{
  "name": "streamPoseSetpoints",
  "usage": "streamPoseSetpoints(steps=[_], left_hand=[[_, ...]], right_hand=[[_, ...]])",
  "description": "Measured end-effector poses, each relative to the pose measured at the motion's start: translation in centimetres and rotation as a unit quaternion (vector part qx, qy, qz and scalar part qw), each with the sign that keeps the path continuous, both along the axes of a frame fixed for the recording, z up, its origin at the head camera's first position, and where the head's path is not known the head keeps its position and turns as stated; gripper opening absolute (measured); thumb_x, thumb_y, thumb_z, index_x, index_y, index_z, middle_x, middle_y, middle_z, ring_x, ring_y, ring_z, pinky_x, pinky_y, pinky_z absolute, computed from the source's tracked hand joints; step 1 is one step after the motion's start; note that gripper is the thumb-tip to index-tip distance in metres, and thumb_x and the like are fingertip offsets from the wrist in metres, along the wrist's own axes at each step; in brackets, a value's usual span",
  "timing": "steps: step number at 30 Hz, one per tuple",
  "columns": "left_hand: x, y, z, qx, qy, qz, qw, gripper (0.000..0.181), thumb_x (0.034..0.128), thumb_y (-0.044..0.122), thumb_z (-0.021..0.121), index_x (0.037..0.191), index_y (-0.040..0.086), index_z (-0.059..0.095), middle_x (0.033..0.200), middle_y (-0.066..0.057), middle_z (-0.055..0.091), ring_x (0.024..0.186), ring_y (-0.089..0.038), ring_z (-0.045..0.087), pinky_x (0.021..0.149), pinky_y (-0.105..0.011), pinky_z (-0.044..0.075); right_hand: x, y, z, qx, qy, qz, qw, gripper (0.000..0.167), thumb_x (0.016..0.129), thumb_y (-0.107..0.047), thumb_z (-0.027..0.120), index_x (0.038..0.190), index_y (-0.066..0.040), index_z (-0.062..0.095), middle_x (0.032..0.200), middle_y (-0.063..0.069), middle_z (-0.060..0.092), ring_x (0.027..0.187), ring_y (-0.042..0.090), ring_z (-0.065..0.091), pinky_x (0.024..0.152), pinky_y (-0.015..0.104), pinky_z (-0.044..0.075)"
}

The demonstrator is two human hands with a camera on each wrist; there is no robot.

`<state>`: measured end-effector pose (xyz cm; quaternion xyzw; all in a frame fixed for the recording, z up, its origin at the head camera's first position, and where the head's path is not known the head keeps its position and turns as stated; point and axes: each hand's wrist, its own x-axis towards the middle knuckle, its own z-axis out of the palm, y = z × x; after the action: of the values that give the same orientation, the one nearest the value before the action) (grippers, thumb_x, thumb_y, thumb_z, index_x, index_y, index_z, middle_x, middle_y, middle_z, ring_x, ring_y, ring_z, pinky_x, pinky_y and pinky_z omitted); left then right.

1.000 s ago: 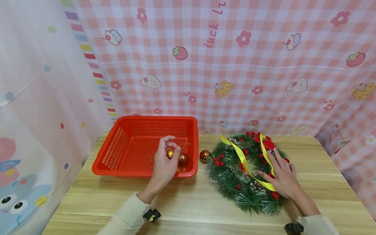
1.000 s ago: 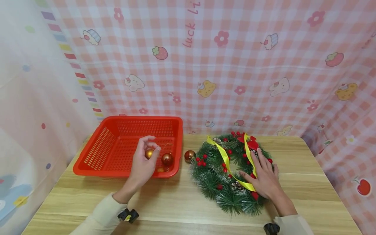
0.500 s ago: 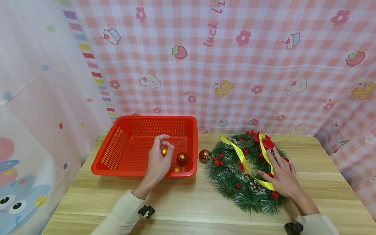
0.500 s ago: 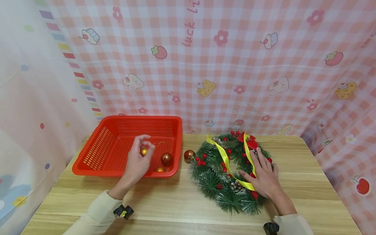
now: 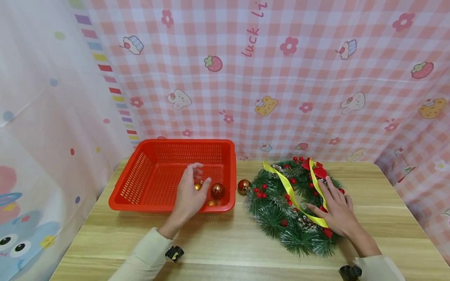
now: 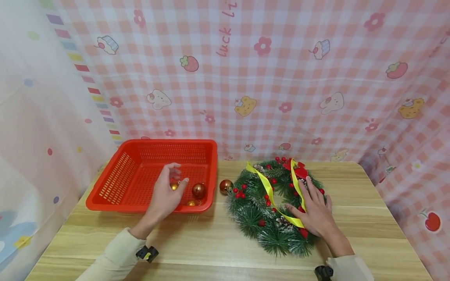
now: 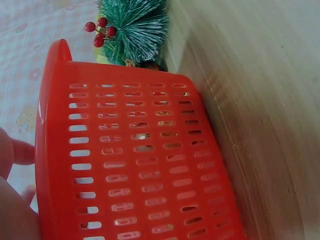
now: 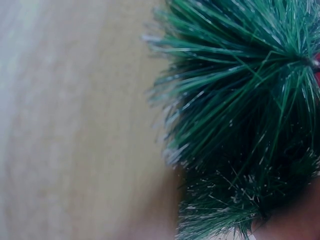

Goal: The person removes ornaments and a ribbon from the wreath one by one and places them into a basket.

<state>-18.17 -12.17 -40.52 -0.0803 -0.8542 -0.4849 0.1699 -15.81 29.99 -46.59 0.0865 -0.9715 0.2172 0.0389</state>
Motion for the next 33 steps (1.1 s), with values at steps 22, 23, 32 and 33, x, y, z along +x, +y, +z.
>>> streamPoseSetpoints(steps=[22, 23, 32, 33], left_hand=[[1.1, 4.1, -0.9, -0.228, -0.023, -0.052, 0.9719, 0.056, 0.0964, 0.036, 0.062, 0.145, 0.014, 0.047, 0.135, -0.012, 0.059, 0.097, -0.029, 0.067, 0.073, -0.045, 0.056], [1.1, 4.1, -1.0, -0.234, -0.028, -0.054, 0.9703, 0.056, 0.0967, 0.037, 0.061, 0.146, 0.014, 0.047, 0.135, -0.013, 0.059, 0.097, -0.030, 0.067, 0.073, -0.045, 0.056], [0.9, 4.3, -0.9, -0.290, -0.062, -0.062, 0.9530, 0.059, 0.0990, 0.049, 0.052, 0.151, 0.023, 0.043, 0.134, -0.009, 0.062, 0.103, -0.029, 0.067, 0.072, -0.043, 0.056], [0.9, 4.3, -0.9, -0.295, -0.062, -0.063, 0.9513, 0.058, 0.0992, 0.049, 0.051, 0.151, 0.024, 0.043, 0.133, -0.009, 0.063, 0.104, -0.028, 0.067, 0.071, -0.042, 0.056]], right_hand=[[0.0, 0.0, 0.0, -0.011, 0.004, 0.005, 0.9999, 0.092, 0.094, -0.053, 0.060, 0.160, -0.013, 0.009, 0.166, 0.014, -0.007, 0.139, 0.059, 0.012, 0.104, 0.078, 0.002], [0.0, 0.0, 0.0, -0.013, 0.000, 0.005, 0.9999, 0.092, 0.094, -0.053, 0.059, 0.160, -0.013, 0.009, 0.166, 0.014, -0.008, 0.139, 0.059, 0.011, 0.104, 0.078, 0.001], [-0.5, 0.6, 0.4, -0.014, -0.013, 0.029, 0.9994, 0.094, 0.094, -0.051, 0.061, 0.161, -0.017, 0.005, 0.166, 0.013, -0.008, 0.143, 0.055, 0.011, 0.103, 0.079, -0.001], [-0.7, 0.8, 0.5, -0.013, -0.013, 0.034, 0.9993, 0.094, 0.094, -0.051, 0.062, 0.161, -0.016, 0.006, 0.166, 0.013, -0.007, 0.144, 0.054, 0.012, 0.103, 0.079, 0.000]])
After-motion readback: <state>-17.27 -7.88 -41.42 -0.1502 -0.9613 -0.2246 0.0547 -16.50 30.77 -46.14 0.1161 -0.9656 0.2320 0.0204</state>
